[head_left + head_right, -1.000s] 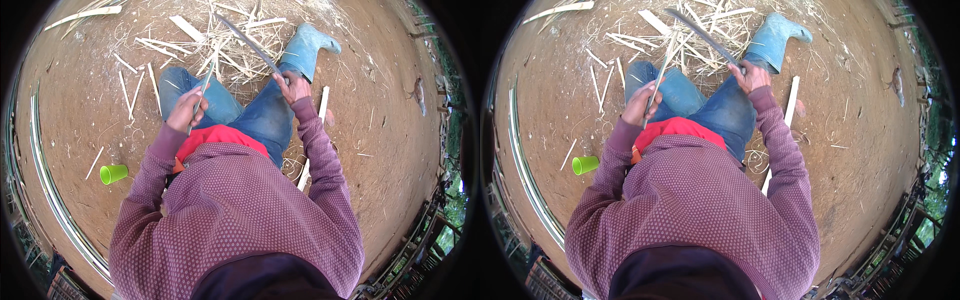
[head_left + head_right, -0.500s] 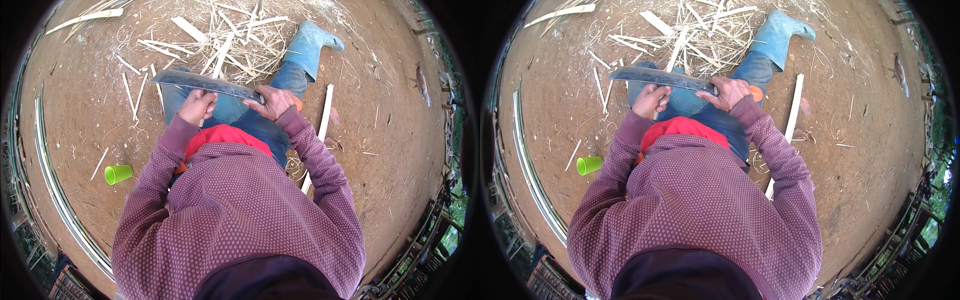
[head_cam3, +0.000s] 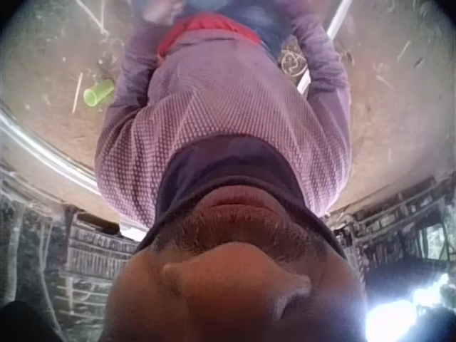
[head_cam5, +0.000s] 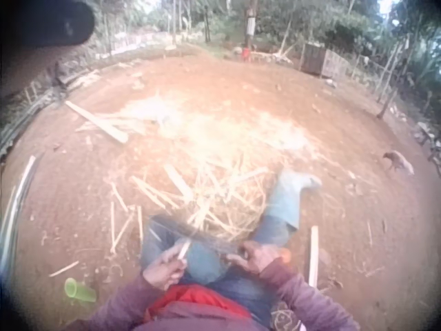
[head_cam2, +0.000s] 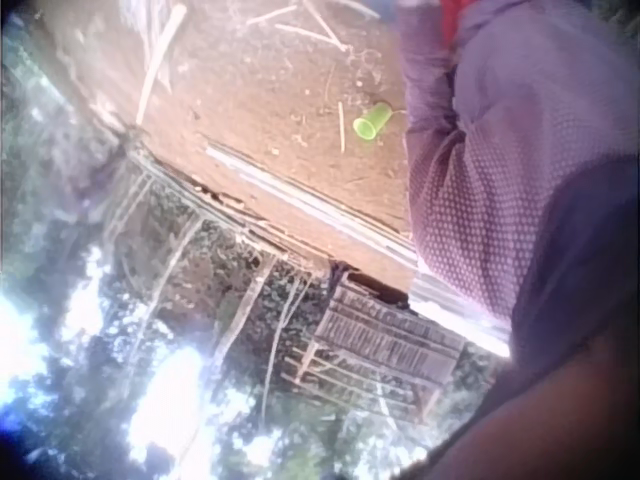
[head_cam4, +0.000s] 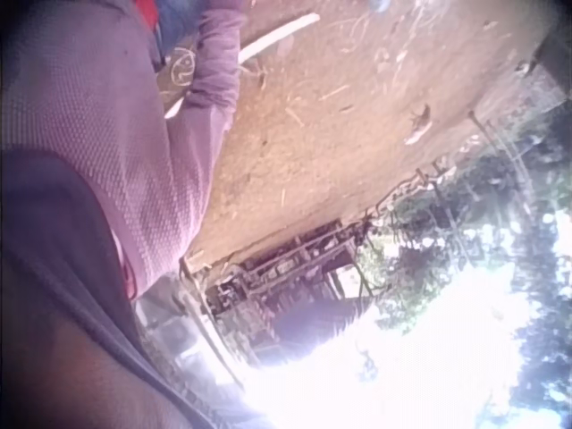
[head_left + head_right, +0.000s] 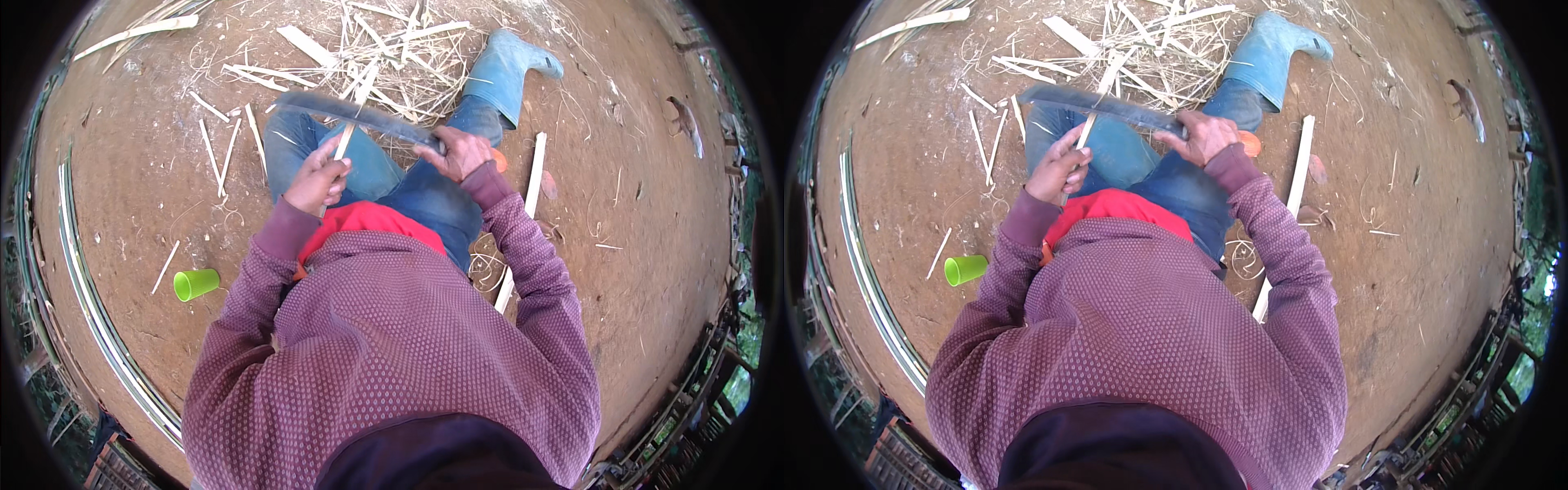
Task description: The person sits on the ground and uses a large knife to split long bamboo strips into thinner pieces. They hold the bamboo with one hand and strike it with the knife in the other, repeatedly processing the material into smaller slivers.
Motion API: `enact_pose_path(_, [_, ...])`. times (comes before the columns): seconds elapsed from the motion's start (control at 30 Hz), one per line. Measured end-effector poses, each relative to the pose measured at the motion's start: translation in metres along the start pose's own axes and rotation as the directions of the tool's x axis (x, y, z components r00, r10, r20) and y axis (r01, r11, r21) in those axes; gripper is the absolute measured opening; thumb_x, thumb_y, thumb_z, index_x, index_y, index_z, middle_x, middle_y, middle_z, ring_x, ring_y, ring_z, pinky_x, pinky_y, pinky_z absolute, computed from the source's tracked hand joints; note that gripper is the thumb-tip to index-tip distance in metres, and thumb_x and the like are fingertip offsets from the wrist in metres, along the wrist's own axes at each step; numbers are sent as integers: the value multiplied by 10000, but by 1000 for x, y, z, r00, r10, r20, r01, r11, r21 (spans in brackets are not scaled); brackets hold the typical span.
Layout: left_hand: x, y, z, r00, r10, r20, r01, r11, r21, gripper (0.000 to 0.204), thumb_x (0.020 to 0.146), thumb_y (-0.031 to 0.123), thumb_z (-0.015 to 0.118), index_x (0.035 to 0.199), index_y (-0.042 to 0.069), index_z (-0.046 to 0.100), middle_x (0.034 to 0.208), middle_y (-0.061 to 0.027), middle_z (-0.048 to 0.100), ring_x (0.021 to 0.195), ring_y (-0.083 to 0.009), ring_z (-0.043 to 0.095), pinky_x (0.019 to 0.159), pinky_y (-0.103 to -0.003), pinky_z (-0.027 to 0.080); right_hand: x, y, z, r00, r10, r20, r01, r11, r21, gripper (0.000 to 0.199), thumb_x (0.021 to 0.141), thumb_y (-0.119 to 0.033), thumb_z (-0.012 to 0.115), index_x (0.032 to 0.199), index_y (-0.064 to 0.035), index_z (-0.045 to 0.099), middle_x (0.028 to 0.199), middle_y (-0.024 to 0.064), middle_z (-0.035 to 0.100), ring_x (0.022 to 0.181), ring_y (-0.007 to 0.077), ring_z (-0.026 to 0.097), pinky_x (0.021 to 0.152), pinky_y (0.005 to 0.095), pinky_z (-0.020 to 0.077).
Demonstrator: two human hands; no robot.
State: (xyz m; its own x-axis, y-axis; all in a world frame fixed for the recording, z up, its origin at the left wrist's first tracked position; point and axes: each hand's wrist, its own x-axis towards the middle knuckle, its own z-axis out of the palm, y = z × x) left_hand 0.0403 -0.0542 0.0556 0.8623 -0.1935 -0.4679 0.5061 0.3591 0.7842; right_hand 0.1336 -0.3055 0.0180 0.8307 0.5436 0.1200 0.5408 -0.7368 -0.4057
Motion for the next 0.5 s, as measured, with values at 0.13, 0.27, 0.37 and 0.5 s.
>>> enact_pose_path(0.13, [3,1,4,996,-46,-70,46,999,12,556,869,78,487,1378,74,264,693,60,379,468,0,293,367,-145,234,2,1,4,991,-93,-93,92,996,-19,474,784,-547,573,833,-76,605,659,90,600,594,284,603,544,382,461])
enact_pose_path(0.27, [-7,-6,3,999,-41,-20,42,999,31,576,873,80,480,1392,65,233,675,59,383,456,-4,300,360,-155,244,7,11,-2,999,39,-11,-40,998,-44,493,781,-571,558,813,-82,606,686,75,614,629,264,619,566,384,481])
enact_pose_path(0.37, [-7,-6,4,999,-38,-7,38,999,36,578,876,83,476,1398,63,226,664,59,385,453,-4,307,357,-163,250,2,5,0,998,-65,20,67,994,-87,557,777,-633,511,835,-93,630,750,81,648,686,258,642,633,388,498])
enact_pose_path(0.5, [-14,-8,6,998,-65,-13,66,996,56,501,880,72,470,1352,71,305,678,53,390,462,4,302,356,-141,230,15,29,-3,976,216,-38,-219,971,-95,569,788,-634,496,860,-90,650,693,98,642,666,270,642,635,391,495])
